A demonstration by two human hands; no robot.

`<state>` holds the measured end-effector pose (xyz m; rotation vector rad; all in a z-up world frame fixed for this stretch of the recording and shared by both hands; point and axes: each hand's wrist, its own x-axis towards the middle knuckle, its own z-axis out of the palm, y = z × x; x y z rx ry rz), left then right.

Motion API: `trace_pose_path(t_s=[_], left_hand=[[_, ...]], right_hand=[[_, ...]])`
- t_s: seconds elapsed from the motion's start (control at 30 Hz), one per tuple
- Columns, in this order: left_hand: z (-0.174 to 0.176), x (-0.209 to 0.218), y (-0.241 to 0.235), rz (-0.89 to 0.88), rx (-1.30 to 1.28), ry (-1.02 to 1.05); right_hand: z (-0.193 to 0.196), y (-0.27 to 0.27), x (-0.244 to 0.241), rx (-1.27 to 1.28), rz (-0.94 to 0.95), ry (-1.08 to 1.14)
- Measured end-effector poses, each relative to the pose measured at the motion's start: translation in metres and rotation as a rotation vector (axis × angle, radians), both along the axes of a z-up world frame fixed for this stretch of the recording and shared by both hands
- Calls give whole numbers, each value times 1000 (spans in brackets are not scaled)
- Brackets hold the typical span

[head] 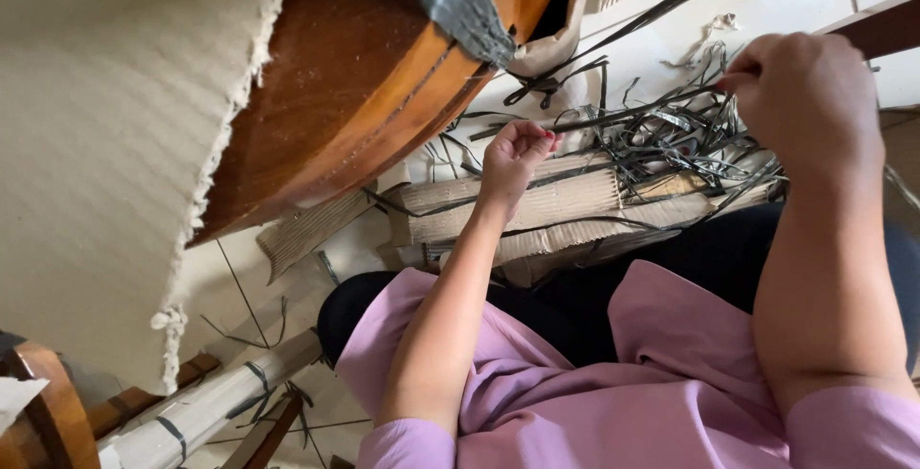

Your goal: Wrapping chair components with protective cardboard and securing them with plastic ties.

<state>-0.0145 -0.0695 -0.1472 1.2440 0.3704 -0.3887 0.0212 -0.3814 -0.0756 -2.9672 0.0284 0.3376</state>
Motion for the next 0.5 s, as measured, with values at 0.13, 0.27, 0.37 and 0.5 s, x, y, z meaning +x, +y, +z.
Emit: trace_pose_path(t_s=[0.13,0.27,0.37,0.5], left_hand=[[7,2,2,-11,92,-14],[12,5,3,20,163,-58],[15,11,3,43,260,-60],[-7,21,7,102,401,-95]], right_hand=[[4,-19,-6,-25,-21,-99],[8,-29,-13,18,-26,-261],[4,-29,-5,180,16,-337],[-27,-23,18,403,140,-444]])
